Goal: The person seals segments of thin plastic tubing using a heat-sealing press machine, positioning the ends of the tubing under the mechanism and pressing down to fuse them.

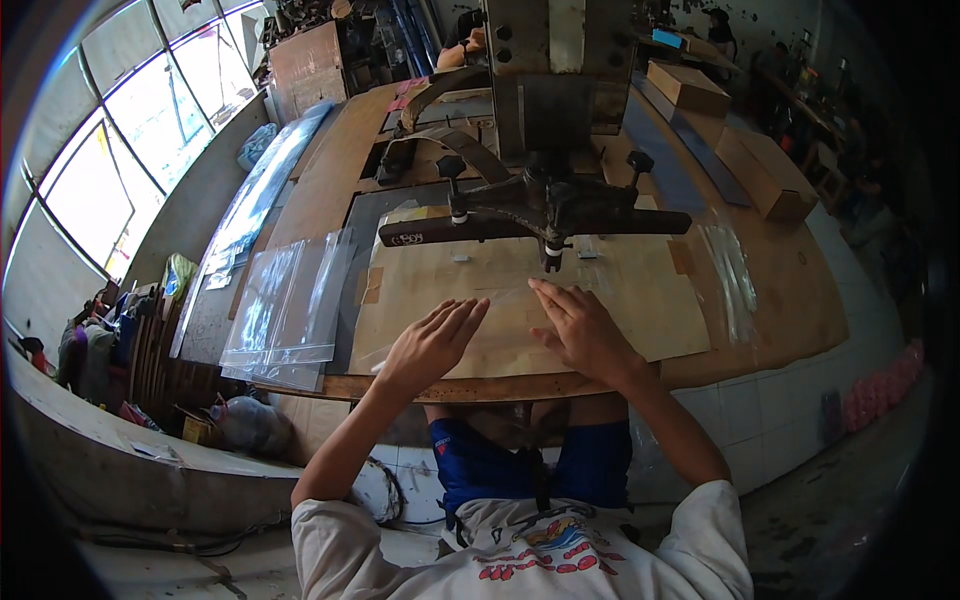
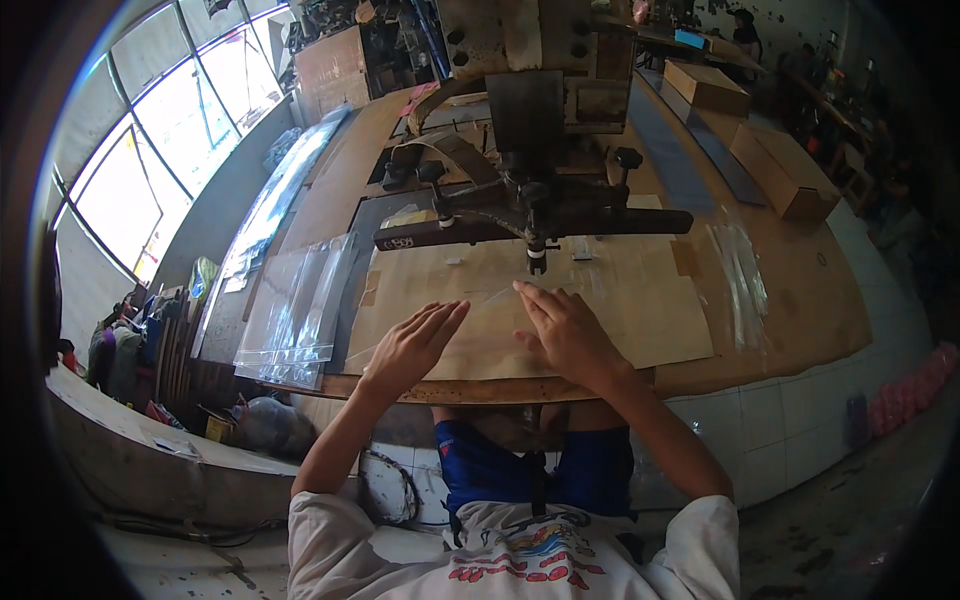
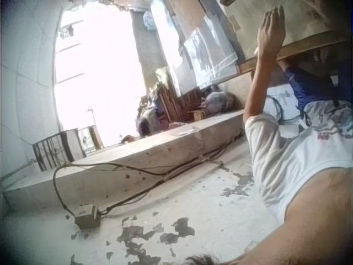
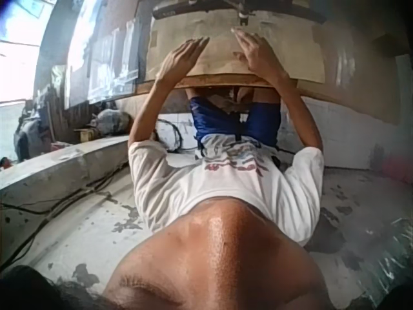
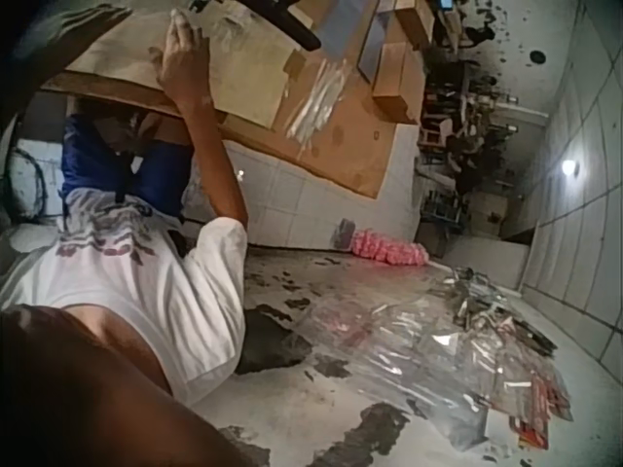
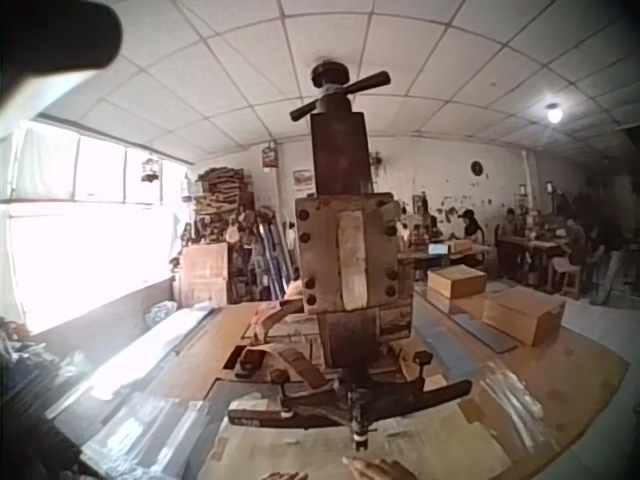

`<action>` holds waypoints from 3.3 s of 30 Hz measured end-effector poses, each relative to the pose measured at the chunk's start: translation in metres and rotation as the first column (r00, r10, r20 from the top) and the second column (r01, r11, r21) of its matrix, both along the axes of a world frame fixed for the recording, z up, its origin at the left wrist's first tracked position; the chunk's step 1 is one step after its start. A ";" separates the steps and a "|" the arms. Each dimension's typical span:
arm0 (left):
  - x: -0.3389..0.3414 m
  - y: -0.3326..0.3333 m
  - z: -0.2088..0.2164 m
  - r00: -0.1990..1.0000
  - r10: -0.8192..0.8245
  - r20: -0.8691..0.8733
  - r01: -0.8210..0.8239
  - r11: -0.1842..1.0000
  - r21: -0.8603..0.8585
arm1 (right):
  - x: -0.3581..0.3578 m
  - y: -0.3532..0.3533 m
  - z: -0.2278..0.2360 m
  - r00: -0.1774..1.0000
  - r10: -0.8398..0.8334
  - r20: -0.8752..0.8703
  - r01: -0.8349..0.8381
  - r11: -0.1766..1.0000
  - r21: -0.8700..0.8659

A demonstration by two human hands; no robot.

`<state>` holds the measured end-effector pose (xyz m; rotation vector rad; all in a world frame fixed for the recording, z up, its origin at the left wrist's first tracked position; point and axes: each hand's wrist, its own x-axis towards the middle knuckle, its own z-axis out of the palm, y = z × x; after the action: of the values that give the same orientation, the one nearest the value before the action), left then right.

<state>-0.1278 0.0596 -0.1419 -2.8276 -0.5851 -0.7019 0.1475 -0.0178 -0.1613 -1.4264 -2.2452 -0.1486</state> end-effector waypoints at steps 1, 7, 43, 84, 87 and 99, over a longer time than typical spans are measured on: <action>-0.003 -0.001 -0.001 1.000 0.006 -0.010 -0.006 1.000 -0.021 | 0.005 -0.003 -0.001 1.000 -0.019 -0.011 0.019 1.000 0.005; -0.021 0.004 -0.011 0.990 0.113 -0.085 -0.118 0.991 -0.061 | 0.033 -0.006 -0.001 0.994 -0.095 -0.053 0.093 0.995 -0.040; 0.016 0.122 -0.024 0.980 0.186 -0.073 -0.199 0.863 -0.464 | 0.100 0.058 -0.034 0.980 -0.148 -0.137 0.134 0.985 -0.106; 0.015 0.113 -0.022 0.990 0.131 -0.059 -0.143 0.896 -0.420 | 0.097 0.048 -0.035 0.845 -0.531 -0.065 0.525 0.847 -0.088; 0.014 0.116 -0.025 0.991 0.123 -0.060 -0.137 0.890 -0.434 | 0.099 0.047 -0.039 0.846 -0.527 -0.081 0.529 0.849 -0.005; 0.007 0.118 -0.043 0.973 0.200 -0.115 -0.231 0.867 -0.441 | 0.107 0.047 -0.038 0.868 -0.471 -0.153 0.476 0.880 -0.009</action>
<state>-0.1211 0.1772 -0.1846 -3.1055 -1.1701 -0.4764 0.2540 0.0293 -0.1988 -1.8834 -1.7260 -0.2211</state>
